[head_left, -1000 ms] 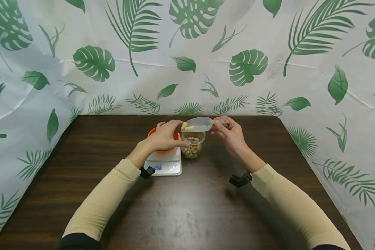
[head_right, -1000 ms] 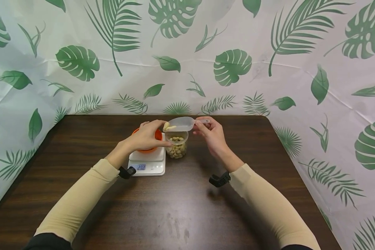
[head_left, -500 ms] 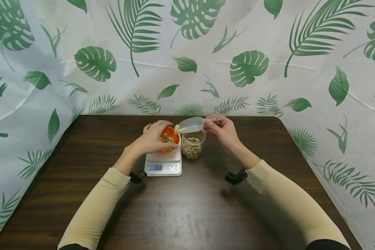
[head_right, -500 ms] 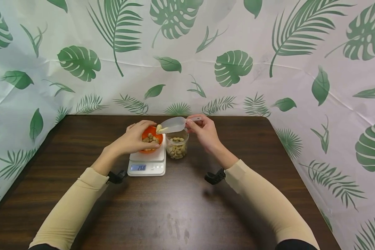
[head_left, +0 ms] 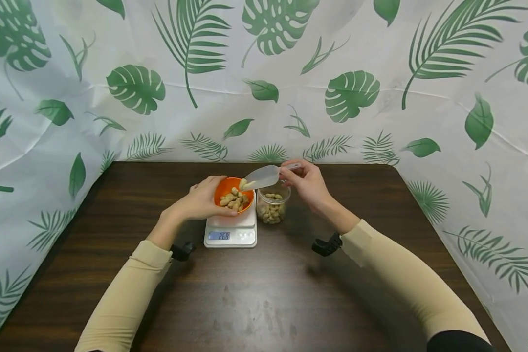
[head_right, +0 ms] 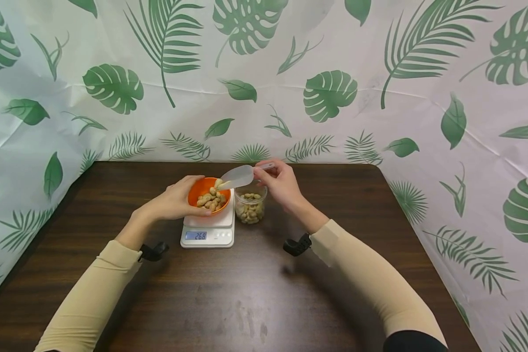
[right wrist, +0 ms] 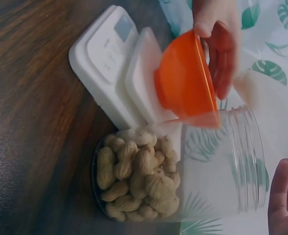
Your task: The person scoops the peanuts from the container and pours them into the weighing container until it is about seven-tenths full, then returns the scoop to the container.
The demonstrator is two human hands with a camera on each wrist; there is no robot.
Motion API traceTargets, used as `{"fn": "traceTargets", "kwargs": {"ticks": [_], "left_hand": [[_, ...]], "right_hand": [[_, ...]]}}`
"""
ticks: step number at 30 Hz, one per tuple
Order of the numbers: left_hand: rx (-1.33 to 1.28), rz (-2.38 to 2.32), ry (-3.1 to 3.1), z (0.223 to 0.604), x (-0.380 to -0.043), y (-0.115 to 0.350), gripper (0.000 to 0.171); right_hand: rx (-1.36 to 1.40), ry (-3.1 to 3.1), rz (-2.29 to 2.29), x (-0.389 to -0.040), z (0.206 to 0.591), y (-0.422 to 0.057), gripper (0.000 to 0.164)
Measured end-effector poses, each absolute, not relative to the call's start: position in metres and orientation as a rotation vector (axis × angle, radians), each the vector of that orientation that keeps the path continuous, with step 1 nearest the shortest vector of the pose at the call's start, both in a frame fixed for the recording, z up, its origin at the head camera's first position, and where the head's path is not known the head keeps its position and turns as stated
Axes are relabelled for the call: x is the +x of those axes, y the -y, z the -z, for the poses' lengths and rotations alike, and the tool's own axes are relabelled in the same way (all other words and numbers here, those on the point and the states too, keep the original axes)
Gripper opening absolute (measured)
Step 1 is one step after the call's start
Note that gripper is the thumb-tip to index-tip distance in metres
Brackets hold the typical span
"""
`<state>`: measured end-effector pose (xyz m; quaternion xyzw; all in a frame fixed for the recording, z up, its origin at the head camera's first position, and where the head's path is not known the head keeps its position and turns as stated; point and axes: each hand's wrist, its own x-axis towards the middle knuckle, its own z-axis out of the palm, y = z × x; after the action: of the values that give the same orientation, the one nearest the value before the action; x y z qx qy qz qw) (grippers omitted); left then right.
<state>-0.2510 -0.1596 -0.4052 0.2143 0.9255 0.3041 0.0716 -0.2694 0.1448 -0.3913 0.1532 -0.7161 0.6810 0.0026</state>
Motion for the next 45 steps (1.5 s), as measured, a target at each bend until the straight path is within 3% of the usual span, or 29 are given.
{"fn": "traceTargets", "kwargs": {"ticks": [16,45], "left_hand": [[0.627,-0.847,-2.77,0.405,-0.254,0.161,0.11],[0.629,-0.845,-2.762,0.404,-0.254,0.16,0.108]], "right_hand": [[0.58,2.328,-1.99,-0.27,0.386,-0.137,0.028],[0.536,2.396,-1.859,-0.264,0.366,-0.176,0.035]]}}
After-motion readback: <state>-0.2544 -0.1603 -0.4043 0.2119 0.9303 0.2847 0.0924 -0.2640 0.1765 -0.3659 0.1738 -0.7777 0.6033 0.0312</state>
